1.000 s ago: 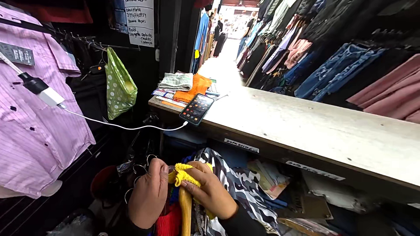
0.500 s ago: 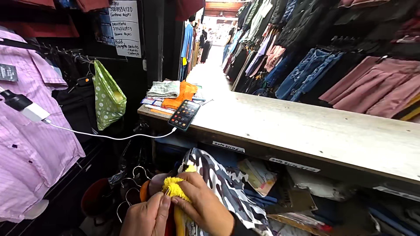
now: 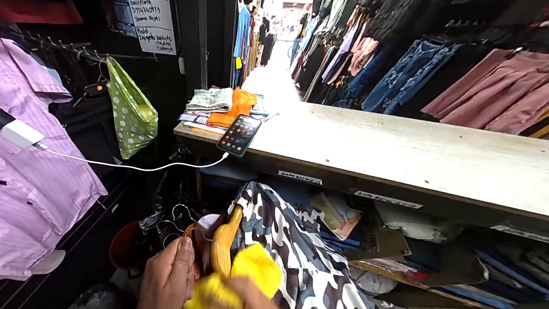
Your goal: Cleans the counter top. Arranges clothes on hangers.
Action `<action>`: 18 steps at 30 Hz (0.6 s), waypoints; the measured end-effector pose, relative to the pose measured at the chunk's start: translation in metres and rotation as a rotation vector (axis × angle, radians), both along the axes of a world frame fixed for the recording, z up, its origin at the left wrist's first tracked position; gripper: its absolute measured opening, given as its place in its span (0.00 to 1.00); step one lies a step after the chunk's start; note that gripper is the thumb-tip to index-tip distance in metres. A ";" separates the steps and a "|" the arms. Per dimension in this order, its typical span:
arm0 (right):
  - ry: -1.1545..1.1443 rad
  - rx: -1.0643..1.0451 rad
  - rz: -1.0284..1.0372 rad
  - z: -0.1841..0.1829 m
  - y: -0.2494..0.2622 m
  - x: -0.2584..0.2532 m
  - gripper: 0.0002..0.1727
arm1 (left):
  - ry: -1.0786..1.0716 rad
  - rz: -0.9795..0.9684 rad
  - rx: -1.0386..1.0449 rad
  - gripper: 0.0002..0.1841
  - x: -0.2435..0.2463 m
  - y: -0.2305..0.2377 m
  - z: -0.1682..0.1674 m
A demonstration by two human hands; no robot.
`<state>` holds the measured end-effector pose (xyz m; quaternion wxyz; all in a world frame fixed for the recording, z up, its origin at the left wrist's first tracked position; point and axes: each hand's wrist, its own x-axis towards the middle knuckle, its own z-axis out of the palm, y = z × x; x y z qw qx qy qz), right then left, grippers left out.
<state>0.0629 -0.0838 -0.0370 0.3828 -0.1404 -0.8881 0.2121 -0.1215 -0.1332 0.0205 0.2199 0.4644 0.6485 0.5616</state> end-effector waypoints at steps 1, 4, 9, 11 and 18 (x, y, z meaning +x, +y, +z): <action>0.026 -0.015 -0.055 -0.002 0.018 -0.002 0.17 | 0.000 0.003 -0.001 0.22 -0.001 0.002 -0.002; 0.032 -0.069 -0.093 0.002 0.040 -0.013 0.21 | -0.057 0.027 -0.022 0.21 -0.008 0.003 -0.008; -0.223 -0.125 0.145 0.009 -0.011 0.001 0.11 | -0.172 0.061 -0.051 0.21 -0.022 -0.004 -0.018; -0.169 -0.296 0.148 0.014 -0.009 0.010 0.14 | -0.202 0.056 -0.041 0.21 -0.026 -0.003 -0.025; 0.292 -0.612 -0.177 0.023 0.016 0.058 0.18 | -0.189 0.085 -0.125 0.18 -0.051 0.002 -0.057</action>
